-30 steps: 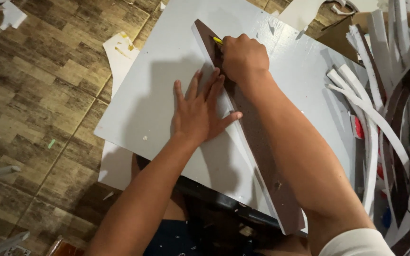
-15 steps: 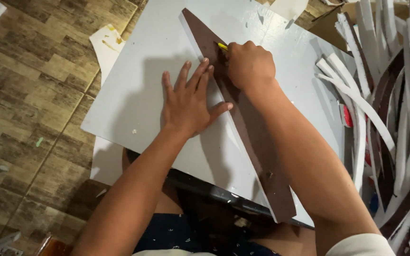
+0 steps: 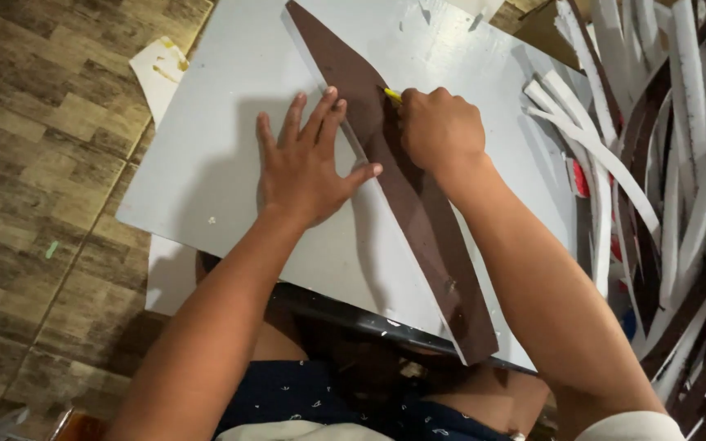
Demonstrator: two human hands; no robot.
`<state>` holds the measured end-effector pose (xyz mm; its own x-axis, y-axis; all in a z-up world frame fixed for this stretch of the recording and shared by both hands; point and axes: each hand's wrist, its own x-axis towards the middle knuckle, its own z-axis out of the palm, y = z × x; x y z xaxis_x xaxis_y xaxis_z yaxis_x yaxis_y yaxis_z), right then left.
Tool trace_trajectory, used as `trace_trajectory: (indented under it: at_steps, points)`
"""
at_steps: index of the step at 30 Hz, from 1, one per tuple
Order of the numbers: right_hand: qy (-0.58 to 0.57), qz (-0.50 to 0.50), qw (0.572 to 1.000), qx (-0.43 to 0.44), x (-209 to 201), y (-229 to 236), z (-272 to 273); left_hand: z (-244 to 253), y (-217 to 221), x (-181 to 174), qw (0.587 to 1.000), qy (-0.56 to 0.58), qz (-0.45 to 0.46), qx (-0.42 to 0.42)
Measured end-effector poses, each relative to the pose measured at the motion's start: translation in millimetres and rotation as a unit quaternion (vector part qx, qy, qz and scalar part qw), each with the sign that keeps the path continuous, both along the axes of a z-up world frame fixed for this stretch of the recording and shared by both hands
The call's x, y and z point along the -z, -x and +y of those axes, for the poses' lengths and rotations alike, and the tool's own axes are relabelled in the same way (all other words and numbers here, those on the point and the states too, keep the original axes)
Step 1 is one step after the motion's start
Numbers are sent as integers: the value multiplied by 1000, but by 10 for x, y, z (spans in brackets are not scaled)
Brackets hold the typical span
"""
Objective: Using a utility knife to trim and shape brown foam board strips on a white work surface.
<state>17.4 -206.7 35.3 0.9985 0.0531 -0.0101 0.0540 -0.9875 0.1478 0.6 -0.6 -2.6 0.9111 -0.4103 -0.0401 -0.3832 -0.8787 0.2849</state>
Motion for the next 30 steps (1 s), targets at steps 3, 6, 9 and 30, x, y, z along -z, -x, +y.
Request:
trace_trajectory:
  at_steps: [3,6,9,30]
  points:
    - [-36,33,998,31,-109,123,1,-10,7,9,1000,-7,-3,2]
    - [-68,43,995,57,-148,193,28,-4,-2,1,1000,-17,0,3]
    - [-91,68,989,91,-224,259,62,-6,-4,22,1000,-6,-2,1]
    - [-125,130,967,178,-448,1271,-43,20,20,-31,999,48,-11,8]
